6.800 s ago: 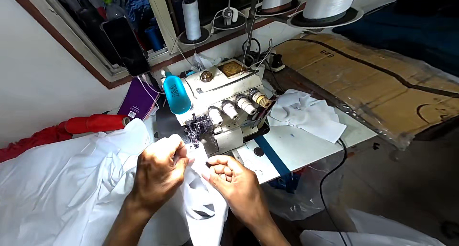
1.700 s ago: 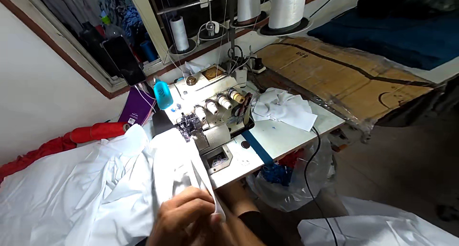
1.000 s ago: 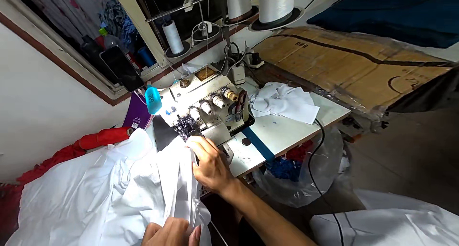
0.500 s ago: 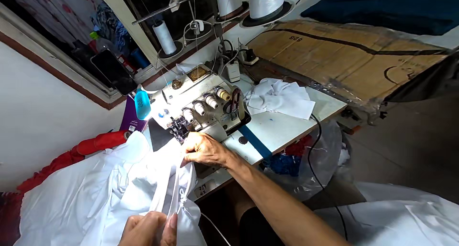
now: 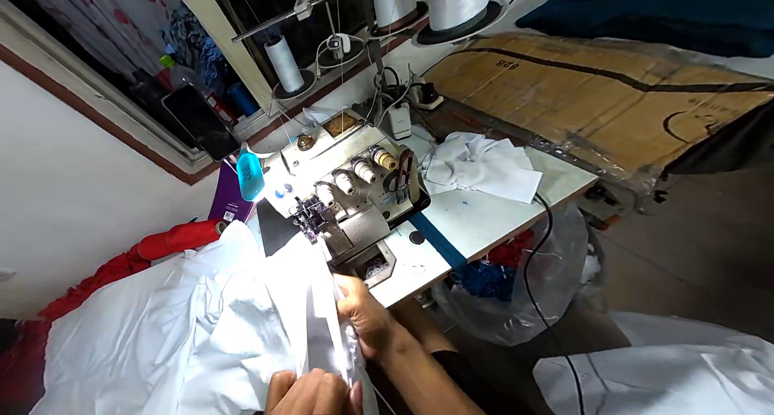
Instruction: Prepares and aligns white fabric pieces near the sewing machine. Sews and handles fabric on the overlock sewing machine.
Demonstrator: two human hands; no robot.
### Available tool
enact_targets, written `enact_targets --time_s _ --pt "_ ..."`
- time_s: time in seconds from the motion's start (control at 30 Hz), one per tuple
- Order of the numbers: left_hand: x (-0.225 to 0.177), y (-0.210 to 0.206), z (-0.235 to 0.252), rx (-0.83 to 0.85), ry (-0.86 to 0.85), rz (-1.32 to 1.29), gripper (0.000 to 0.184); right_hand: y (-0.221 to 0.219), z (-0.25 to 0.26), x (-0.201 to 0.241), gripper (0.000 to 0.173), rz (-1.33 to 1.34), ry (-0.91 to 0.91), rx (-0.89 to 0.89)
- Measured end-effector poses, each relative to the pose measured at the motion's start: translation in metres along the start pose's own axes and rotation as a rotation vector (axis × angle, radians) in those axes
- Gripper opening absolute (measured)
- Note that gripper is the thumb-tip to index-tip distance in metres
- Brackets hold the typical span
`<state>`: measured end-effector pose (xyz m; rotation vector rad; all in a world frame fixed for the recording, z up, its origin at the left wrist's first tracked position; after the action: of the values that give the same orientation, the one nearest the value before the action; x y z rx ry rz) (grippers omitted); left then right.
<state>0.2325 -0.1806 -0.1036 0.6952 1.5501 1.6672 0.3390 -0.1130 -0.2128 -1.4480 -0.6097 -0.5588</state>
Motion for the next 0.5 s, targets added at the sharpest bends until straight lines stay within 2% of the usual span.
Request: enact_targets --time_s 0.07,0.1,0.13,0.23,0.33,0.5 --pt "-0.008 -0.005 0.002 -0.011 -0.013 0.050 0.029 -0.012 0.007 -0.025 0.007 0.351 0.180 0.146" --pt "-0.010 -0.006 0.002 -0.014 -0.017 0.072 0.029 -0.014 0.009 -0.032 0.015 0.374 0.230 0.198" --pt "-0.007 -0.005 0.000 -0.011 -0.012 0.090 0.029 -0.015 0.010 -0.030 0.013 0.340 0.223 0.170" --pt "0.010 -0.002 -0.013 0.009 0.031 0.089 0.031 0.003 0.013 -0.007 0.006 -0.145 0.011 -0.099" --pt "0.013 -0.008 -0.016 0.032 0.024 0.049 0.030 0.027 0.007 0.010 0.012 -0.467 -0.029 -0.308" --pt "0.004 -0.014 -0.010 0.039 0.011 0.097 0.031 0.025 -0.013 0.018 0.018 -0.598 -0.051 -0.294"
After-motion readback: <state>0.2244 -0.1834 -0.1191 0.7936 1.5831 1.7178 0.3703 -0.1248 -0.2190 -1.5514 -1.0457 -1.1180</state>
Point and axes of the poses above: each hand's wrist, its own z-axis towards the middle knuckle, its own y-axis out of the back of the hand, x = y × z, the point moved 6 cm from there along z, towards the middle knuckle, and after that the axes turned 12 degrees about x, right-handed, at the moved point
